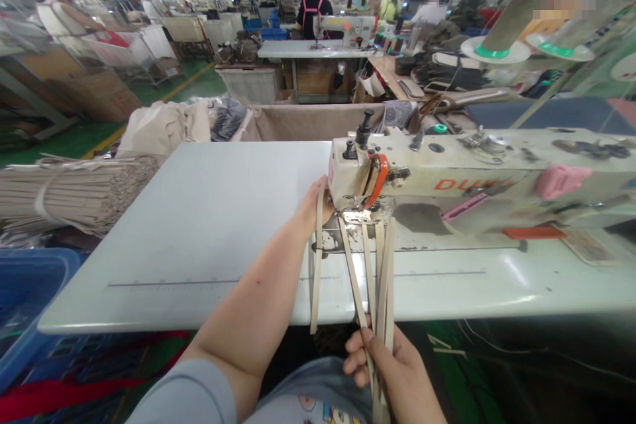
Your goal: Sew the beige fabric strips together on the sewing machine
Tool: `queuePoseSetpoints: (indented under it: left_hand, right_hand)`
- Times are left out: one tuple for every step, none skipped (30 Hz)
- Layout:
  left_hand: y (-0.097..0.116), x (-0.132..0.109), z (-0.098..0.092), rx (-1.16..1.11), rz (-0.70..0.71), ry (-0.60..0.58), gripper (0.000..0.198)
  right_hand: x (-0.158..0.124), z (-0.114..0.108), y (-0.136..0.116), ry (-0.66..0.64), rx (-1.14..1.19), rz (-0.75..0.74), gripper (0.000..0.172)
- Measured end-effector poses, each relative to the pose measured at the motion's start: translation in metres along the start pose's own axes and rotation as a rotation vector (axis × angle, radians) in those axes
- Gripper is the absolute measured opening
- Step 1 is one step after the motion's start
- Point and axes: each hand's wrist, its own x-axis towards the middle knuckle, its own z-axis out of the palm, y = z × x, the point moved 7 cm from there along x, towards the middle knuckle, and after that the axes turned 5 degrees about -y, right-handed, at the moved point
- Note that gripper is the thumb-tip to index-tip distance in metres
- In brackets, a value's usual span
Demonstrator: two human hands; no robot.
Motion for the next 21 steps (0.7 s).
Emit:
queuePoseSetpoints:
  left_hand:
    - [0.000,-0.001,-0.001,-0.015,-0.015,0.024,0.031]
    - [-0.001,-0.001,-0.002,-0.027,-0.029,0.048,0.031]
    - [-0.002,-0.002,-0.002,-0.031,-0.037,0.065,0.031]
    - [-0.002,-0.003,-0.003,-0.028,-0.041,0.075,0.030]
    - [-0.002,-0.003,-0.003,-0.019,-0.035,0.078,0.029]
    - [-0.002,-0.003,-0.003,-0.010,-0.021,0.076,0.028]
    - [-0.001,-0.002,-0.003,-0.003,-0.006,0.071,0.028]
    - [-0.001,-0.002,-0.003,0.001,0.004,0.066,0.028]
    - [-0.001,-0.002,-0.003,0.004,0.009,0.068,0.029]
    - [-0.001,-0.001,-0.003,0.006,0.012,0.070,0.031]
    - [-0.001,0.000,-0.003,0.008,0.011,0.074,0.032]
    - [-0.002,0.001,-0.003,0.009,0.006,0.078,0.032]
    - [-0.003,0.001,-0.002,0.009,0.000,0.081,0.032]
    - [-0.003,0.002,-0.002,0.006,-0.005,0.081,0.032]
    - [-0.004,0.003,-0.002,0.000,-0.007,0.075,0.031]
    - [-0.005,0.003,-0.002,-0.003,-0.011,0.066,0.029]
    - [-0.007,0.004,-0.002,0.000,-0.017,0.054,0.027]
    - [-0.009,0.003,-0.003,0.009,-0.023,0.043,0.025]
    - [-0.011,0.002,-0.004,0.023,-0.026,0.030,0.024]
    - [-0.012,0.001,-0.004,0.042,-0.019,0.010,0.025]
    - [-0.014,0.000,-0.004,0.062,-0.004,-0.014,0.031]
  right_hand:
    - [-0.002,0.002,-0.002,0.003,0.002,-0.002,0.064]
    - [-0.003,0.003,-0.004,0.003,0.004,-0.003,0.064]
    - [-0.004,0.005,-0.006,0.005,0.007,-0.004,0.065]
    - [-0.005,0.006,-0.007,0.007,0.011,-0.006,0.066]
    - [-0.005,0.007,-0.007,0.011,0.014,-0.008,0.066]
    - [-0.005,0.007,-0.008,0.014,0.014,-0.010,0.066]
    - [-0.005,0.008,-0.007,0.017,0.013,-0.010,0.065]
    - [-0.005,0.008,-0.007,0.018,0.011,-0.011,0.065]
    - [-0.005,0.008,-0.007,0.020,0.008,-0.010,0.065]
    - [-0.004,0.008,-0.007,0.022,0.006,-0.011,0.065]
    - [-0.004,0.008,-0.007,0.024,0.004,-0.012,0.064]
    - [-0.003,0.008,-0.008,0.024,0.005,-0.013,0.064]
    - [-0.002,0.008,-0.008,0.019,0.007,-0.010,0.064]
    - [-0.002,0.008,-0.008,0.011,0.009,-0.006,0.065]
    - [-0.001,0.008,-0.009,0.005,0.013,0.000,0.066]
    - [0.000,0.008,-0.009,-0.001,0.015,0.009,0.066]
    - [0.001,0.009,-0.009,-0.005,0.016,0.018,0.067]
    - [0.001,0.008,-0.009,-0.003,0.016,0.021,0.067]
    - [0.001,0.008,-0.009,0.006,0.015,0.018,0.066]
    - [0.000,0.008,-0.010,0.016,0.016,0.010,0.066]
    - [-0.001,0.008,-0.011,0.024,0.016,0.000,0.065]
